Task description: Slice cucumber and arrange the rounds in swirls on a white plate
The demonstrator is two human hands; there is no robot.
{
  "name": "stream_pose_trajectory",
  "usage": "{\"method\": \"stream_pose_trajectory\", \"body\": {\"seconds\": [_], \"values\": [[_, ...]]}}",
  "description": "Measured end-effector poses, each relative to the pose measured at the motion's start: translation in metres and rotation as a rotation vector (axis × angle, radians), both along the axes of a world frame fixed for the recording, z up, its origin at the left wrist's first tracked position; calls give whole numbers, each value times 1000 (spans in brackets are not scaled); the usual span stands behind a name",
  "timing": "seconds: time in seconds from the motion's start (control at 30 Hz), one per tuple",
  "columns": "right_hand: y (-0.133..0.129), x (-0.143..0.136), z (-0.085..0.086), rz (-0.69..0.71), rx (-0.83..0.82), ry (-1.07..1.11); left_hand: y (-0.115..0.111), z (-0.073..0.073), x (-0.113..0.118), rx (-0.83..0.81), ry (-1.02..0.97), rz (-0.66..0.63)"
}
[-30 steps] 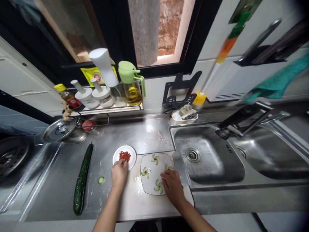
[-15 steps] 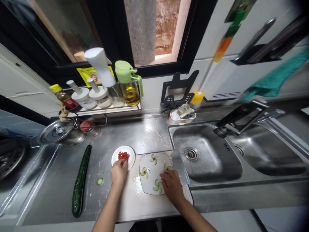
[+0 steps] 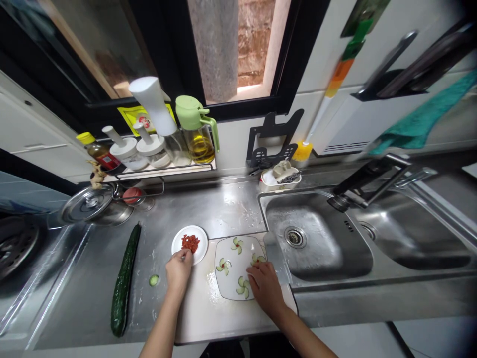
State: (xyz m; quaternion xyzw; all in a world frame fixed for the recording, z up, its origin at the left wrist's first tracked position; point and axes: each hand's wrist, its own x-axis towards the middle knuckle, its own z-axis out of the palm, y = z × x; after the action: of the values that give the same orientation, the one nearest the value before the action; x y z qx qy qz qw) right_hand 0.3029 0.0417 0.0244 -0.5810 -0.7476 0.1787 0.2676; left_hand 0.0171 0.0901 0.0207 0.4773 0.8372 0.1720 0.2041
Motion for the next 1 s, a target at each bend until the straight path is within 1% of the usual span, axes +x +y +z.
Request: {"method": "stream_pose_trajectory", "body": {"seconds": [0.13,0.23,0.33,0.47,0.53,0.6,0.7,0.8,0.87,1.0], "values": [[1,1,2,0,12,-6,-7,7,2,19,-48,-7],[0,3,2,4,12,-5,-18,11,13,66,-135,-85],[-2,5,0,3,8,-9,-31,14,33,110,-229,-242],[-8,6,-1,5,2,-2,-48,17,69,82,-337,-495],[-12,6,-1,13,-16,2,-55,18,86,52,-363,-588],[-16,5,0,23,-37,2,-61,17,99,23,-353,-653],[-23,3,0,32,-56,2,-66,14,111,3,-303,-716],[-31,2,0,45,-70,4,-69,9,117,5,-268,-755],[-35,0,-1,54,-80,4,-69,5,118,9,-266,-761],[-39,-2,-2,66,-112,2,-68,0,120,-4,-281,-729]]}}
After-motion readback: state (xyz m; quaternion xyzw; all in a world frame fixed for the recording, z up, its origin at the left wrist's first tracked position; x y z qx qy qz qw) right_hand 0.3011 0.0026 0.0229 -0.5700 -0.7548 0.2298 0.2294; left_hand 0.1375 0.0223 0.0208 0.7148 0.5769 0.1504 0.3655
